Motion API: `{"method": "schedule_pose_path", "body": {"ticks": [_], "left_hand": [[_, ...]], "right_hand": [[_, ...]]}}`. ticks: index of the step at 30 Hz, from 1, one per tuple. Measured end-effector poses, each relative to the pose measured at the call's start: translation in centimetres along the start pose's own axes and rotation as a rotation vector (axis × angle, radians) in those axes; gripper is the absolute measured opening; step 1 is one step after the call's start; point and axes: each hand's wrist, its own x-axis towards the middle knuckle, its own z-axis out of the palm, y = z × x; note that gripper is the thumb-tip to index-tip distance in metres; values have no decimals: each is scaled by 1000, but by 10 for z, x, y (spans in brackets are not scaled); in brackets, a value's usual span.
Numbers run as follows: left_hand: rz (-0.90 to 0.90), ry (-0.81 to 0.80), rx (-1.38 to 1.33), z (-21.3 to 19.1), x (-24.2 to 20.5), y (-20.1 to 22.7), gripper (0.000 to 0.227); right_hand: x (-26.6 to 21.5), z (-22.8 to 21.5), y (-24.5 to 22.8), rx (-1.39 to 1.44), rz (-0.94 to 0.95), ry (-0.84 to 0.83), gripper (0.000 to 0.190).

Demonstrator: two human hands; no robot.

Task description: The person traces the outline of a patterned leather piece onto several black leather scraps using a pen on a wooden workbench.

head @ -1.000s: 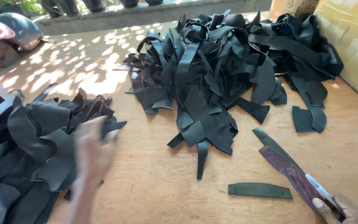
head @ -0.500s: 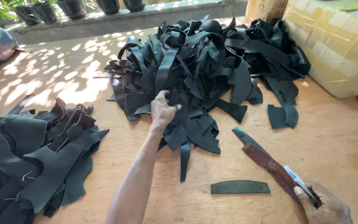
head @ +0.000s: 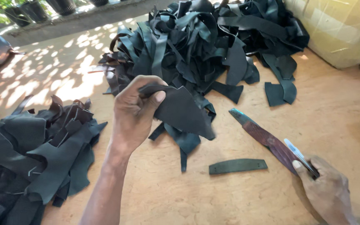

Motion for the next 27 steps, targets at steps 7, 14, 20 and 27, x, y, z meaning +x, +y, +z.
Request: {"method": "schedule_pose_path", "body": {"ticks": [7,14,20,27], "left_hand": [[-505,157,-265,37,-99,-7,31],[-991,37,13,55,-186,-30,35],[-847,-70,106,30,-198,-35,25],[-1048,-252,301,11,-185,-28,37]], "right_hand": [[-6,-10,-9,137,-218,91,21],[-4,-13,-16,95,-142,24,23],[-2,-13,-17,157,-190,45,23],[13,-25,-19,125,18,-154,27]]}}
